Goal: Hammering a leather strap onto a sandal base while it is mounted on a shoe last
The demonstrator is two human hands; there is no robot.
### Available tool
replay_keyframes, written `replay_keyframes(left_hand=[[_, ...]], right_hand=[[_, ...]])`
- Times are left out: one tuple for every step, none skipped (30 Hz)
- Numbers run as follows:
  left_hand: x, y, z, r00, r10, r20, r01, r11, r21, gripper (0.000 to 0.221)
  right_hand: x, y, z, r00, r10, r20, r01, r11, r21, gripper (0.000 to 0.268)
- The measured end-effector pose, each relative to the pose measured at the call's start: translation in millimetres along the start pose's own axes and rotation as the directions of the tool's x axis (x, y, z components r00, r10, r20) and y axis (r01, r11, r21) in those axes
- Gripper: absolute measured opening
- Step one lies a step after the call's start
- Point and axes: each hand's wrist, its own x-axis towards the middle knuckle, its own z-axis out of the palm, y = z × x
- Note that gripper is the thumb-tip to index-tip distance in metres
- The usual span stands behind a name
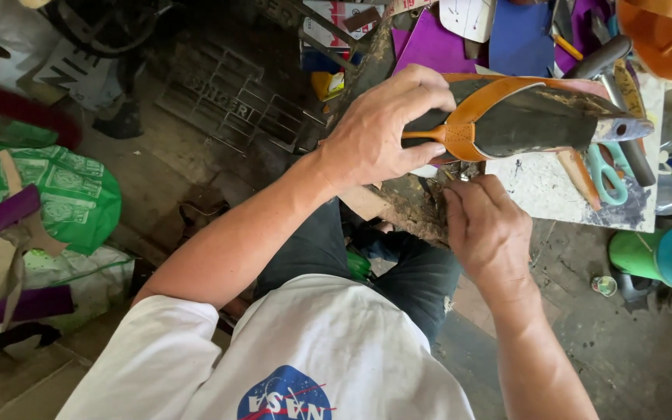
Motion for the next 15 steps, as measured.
replay_keyframes(left_hand=[[0.5, 0.2, -1.0, 1.000, -0.028, -0.003, 0.028, 1.000, -0.012, 0.050], [1.0, 0.3, -2.0, 0.998, -0.056, -0.005, 0.056, 0.998, -0.025, 0.050], [0.3, -3.7, -0.7, 0.998, -0.057, -0.006, 0.057, 0.998, -0.027, 0.050], [-0.5, -7.9, 0.7, 0.996, -0.085, 0.028, 0.085, 0.996, -0.008, 0.048], [-2.0, -11.7, 2.4, 0.992, -0.114, 0.060, 0.114, 0.993, 0.012, 0.047], [-3.2, -11.1, 0.9, 0.991, -0.117, 0.059, 0.117, 0.993, 0.010, 0.047], [-3.5, -11.1, -0.9, 0.994, -0.100, 0.051, 0.101, 0.995, -0.010, 0.041], [-3.5, -11.2, -2.8, 0.996, -0.084, 0.042, 0.085, 0.996, -0.029, 0.035], [-3.5, -10.9, -4.6, 0.996, -0.084, 0.042, 0.085, 0.996, -0.029, 0.035], [-3.5, -10.7, -6.2, 0.996, -0.075, 0.045, 0.077, 0.996, -0.052, 0.032], [-4.5, -10.1, -6.8, 0.996, -0.068, 0.049, 0.072, 0.994, -0.078, 0.030], [-5.3, -10.3, -6.7, 0.996, -0.071, 0.051, 0.075, 0.994, -0.081, 0.030], [-5.6, -10.5, -6.5, 0.997, -0.064, 0.054, 0.068, 0.995, -0.075, 0.025], [-5.9, -10.8, -6.2, 0.997, -0.056, 0.057, 0.060, 0.996, -0.068, 0.021], [-6.6, -11.5, -5.4, 0.997, -0.056, 0.059, 0.060, 0.996, -0.072, 0.021]], right_hand=[[3.0, 0.6, -3.8, 0.999, 0.018, 0.031, -0.022, 0.992, 0.128, 0.013], [6.1, 1.2, -7.4, 0.997, 0.032, 0.064, -0.047, 0.966, 0.253, 0.016], [7.8, 7.2, -10.2, 0.997, 0.032, 0.066, -0.048, 0.967, 0.252, 0.016], [9.5, 13.2, -12.9, 0.994, 0.055, 0.097, -0.082, 0.948, 0.309, 0.017], [10.8, 19.1, -15.7, 0.989, 0.074, 0.131, -0.118, 0.924, 0.364, 0.018], [12.5, 20.8, -19.2, 0.988, 0.075, 0.135, -0.120, 0.924, 0.363, 0.018], [15.3, 23.1, -22.3, 0.989, 0.045, 0.139, -0.089, 0.939, 0.331, 0.015], [18.2, 25.5, -25.4, 0.990, 0.015, 0.143, -0.057, 0.953, 0.299, 0.013], [20.1, 23.3, -26.3, 0.990, 0.014, 0.143, -0.057, 0.953, 0.299, 0.013], [22.0, 21.3, -27.1, 0.986, -0.007, 0.166, -0.046, 0.948, 0.315, 0.010], [22.5, 19.1, -28.1, 0.981, -0.027, 0.191, -0.039, 0.943, 0.331, 0.008], [23.5, 16.8, -28.5, 0.980, -0.024, 0.195, -0.043, 0.942, 0.332, 0.008], [24.6, 14.7, -29.1, 0.979, -0.044, 0.201, -0.024, 0.945, 0.327, 0.007], [25.6, 12.9, -29.8, 0.976, -0.064, 0.206, -0.006, 0.947, 0.322, 0.007], [26.5, 13.1, -29.4, 0.976, -0.060, 0.208, -0.010, 0.947, 0.321, 0.007]])
